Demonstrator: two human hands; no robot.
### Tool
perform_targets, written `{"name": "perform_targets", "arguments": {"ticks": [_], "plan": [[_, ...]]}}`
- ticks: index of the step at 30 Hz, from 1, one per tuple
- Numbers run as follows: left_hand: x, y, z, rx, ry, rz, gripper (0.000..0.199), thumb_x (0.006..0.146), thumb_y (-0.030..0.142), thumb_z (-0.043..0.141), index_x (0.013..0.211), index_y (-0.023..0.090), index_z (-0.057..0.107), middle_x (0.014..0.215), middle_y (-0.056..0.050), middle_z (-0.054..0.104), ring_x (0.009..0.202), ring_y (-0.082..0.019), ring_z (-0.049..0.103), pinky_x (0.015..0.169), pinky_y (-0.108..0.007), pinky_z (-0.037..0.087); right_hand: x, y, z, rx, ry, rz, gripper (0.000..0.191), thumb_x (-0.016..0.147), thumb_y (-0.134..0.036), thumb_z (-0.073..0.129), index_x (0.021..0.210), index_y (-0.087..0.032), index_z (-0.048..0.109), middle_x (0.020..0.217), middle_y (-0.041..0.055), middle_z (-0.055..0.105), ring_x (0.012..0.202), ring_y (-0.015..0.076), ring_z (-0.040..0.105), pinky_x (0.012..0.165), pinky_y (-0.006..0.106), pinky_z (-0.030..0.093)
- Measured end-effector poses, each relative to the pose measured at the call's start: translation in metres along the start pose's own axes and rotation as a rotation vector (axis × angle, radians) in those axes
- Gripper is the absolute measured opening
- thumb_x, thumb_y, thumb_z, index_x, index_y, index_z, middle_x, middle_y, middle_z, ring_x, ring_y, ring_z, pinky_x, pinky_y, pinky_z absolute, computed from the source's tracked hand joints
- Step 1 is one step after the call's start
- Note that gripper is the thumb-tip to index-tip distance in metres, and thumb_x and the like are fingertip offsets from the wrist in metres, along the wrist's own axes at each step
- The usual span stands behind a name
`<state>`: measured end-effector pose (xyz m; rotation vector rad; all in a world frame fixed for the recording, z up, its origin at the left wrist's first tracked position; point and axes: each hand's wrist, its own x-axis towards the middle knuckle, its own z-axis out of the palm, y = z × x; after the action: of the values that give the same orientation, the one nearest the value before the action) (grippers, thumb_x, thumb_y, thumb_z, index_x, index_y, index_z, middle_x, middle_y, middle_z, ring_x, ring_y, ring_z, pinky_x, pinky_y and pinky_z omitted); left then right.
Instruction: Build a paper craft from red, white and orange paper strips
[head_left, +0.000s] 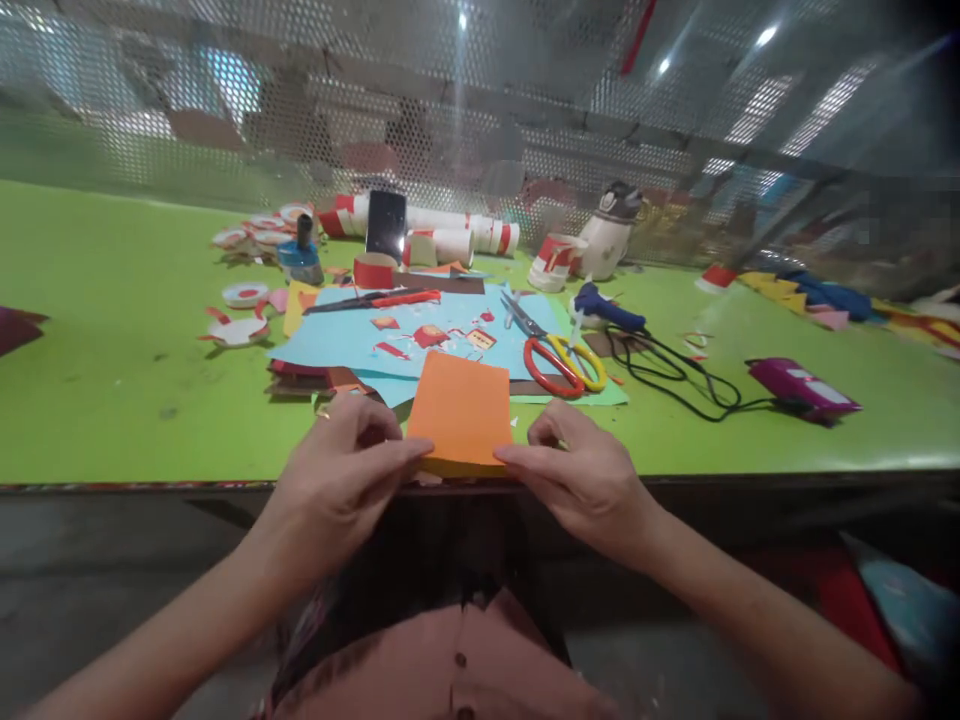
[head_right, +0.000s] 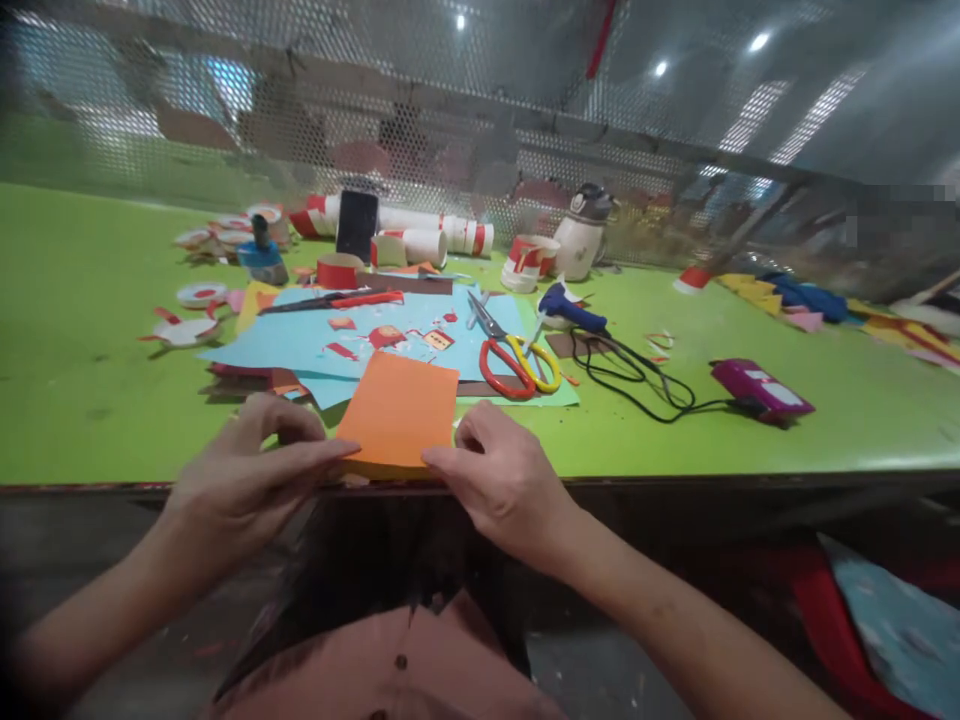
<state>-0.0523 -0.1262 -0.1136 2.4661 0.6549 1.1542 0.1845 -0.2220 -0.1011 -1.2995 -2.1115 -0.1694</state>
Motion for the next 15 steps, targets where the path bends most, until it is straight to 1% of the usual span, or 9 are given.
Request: {"name": "perform_targets", "arguments": {"ticks": [3,6,9,11,15], "plan": [[-0.012,-0.005,0.004,0.096,-0.081,0.076,0.030,0.080,0.015,0.059,0.101,0.031,0.074,0.083,-0.009,0.062,0.075,-0.021,0.050,0.067,-0.034,0.038,-0.008,0.000,0.004,-0.050,-0.076,0.017,0.022,0.088,-0.010,0.050,0.092,-0.018,0.070,0.073,0.0043,0.048,0.072,0.0169,0.043,0.060,0.030,0.035],[-0.015,-0.004,0.004,0.064,-0.177,0.072,0.032,0.082,0.015,0.057,0.107,0.030,0.070,0.088,-0.009,0.065,0.076,-0.022,0.052,0.070,-0.035,0.039,-0.007,0.000,0.003,0.039,-0.109,0.049,0.019,0.089,-0.009,0.050,0.095,-0.018,0.066,0.080,0.0066,0.053,0.078,0.0186,0.046,0.065,0.032,0.039],[-0.013,-0.001,0.003,0.033,-0.201,0.051,0.031,0.082,0.015,0.059,0.108,0.028,0.067,0.092,-0.008,0.066,0.079,-0.022,0.054,0.072,-0.035,0.040,-0.006,0.002,0.003,0.139,-0.106,0.074,0.017,0.088,-0.010,0.053,0.098,-0.017,0.064,0.086,0.0084,0.058,0.082,0.0195,0.049,0.070,0.034,0.042],[-0.011,0.001,0.001,0.034,-0.190,0.059,0.026,0.082,0.016,0.060,0.105,0.027,0.066,0.091,-0.008,0.067,0.079,-0.022,0.055,0.071,-0.034,0.041,-0.005,0.003,0.002,0.174,-0.100,0.080,0.015,0.087,-0.010,0.055,0.098,-0.017,0.063,0.087,0.0085,0.061,0.083,0.0196,0.051,0.072,0.035,0.043],[-0.008,0.005,-0.004,0.047,-0.230,0.039,0.012,0.086,0.015,0.055,0.091,0.022,0.063,0.090,-0.006,0.065,0.080,-0.019,0.057,0.069,-0.031,0.042,-0.003,0.005,-0.002,0.234,-0.110,0.098,0.009,0.087,-0.012,0.056,0.089,-0.017,0.063,0.084,0.0079,0.062,0.081,0.0189,0.052,0.072,0.034,0.044]]}}
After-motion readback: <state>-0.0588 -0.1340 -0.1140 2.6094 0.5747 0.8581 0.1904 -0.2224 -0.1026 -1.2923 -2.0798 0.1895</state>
